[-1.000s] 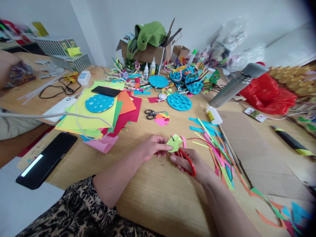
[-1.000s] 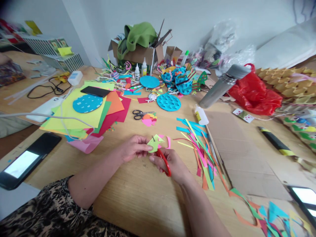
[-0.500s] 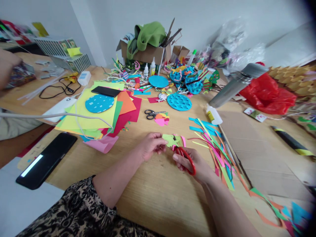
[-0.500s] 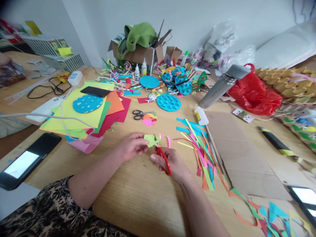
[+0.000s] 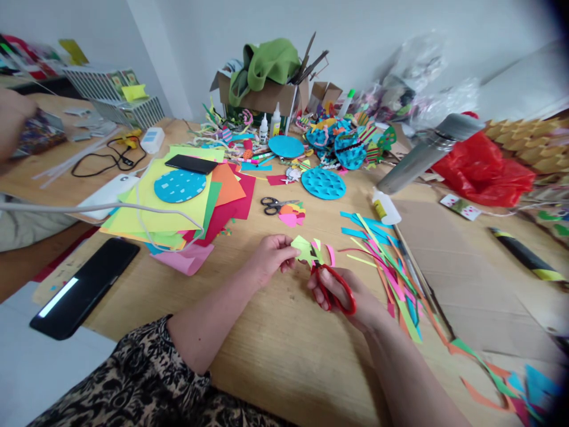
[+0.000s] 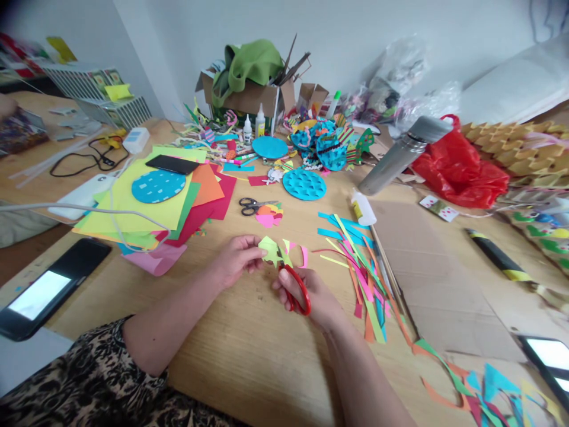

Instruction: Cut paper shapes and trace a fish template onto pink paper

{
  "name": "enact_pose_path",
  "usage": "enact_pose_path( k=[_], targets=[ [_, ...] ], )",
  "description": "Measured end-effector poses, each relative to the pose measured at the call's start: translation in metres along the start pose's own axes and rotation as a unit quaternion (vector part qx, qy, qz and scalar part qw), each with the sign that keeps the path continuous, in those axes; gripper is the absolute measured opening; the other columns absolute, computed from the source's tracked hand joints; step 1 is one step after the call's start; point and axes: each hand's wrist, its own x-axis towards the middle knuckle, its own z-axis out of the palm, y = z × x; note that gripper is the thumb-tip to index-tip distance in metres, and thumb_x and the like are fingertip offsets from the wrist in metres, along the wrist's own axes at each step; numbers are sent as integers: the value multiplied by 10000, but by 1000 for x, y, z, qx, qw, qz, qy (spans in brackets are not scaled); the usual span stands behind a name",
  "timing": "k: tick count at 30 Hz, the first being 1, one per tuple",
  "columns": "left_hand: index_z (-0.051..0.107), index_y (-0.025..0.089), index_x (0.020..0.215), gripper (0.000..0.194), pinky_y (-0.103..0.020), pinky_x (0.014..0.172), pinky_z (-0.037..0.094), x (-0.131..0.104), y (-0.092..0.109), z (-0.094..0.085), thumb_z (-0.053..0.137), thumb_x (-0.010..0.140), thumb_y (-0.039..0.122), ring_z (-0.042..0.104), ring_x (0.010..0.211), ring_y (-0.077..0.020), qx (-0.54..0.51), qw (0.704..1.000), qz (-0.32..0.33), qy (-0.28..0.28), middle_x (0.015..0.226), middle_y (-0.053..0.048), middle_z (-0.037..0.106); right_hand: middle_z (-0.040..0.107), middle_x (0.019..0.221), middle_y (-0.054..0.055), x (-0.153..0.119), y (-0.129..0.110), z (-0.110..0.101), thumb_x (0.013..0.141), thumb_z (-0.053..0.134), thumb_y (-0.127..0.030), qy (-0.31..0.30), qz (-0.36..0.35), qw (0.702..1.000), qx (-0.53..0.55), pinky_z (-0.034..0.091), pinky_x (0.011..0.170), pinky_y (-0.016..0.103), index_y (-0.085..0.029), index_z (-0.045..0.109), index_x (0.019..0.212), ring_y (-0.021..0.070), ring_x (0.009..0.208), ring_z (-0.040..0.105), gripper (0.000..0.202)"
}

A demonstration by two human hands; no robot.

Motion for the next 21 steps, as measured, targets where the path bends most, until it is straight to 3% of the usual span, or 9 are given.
enact_pose_path(
  k=[11,18,21],
  targets=[
    [592,138,742,189,-171,395,281,0,1,0,683,620,250,484,436,-57,-25,999,-34,2,623,-26,656,547,512,-8,1,-2,2,669,690,-692,24,23,999,0,324,413,212,-134,614,707,85,421,466,565],
    [636,117,767,323,-179,360,236,-2,2,2,782,585,340,491,444,-55,-47,996,-63,-46,635,-8,620,560,498,-4,2,-2,6,657,723,-651,29,8,999,-17,321,399,214,-138,614,688,90,409,467,525],
    [634,115,747,317,-181,356,229,-1,0,2,791,575,330,468,433,-49,-49,996,-57,-40,604,5,598,559,495,-5,3,-1,7,656,739,-626,25,6,999,-23,320,399,212,-138,607,680,90,408,471,506]
  ],
)
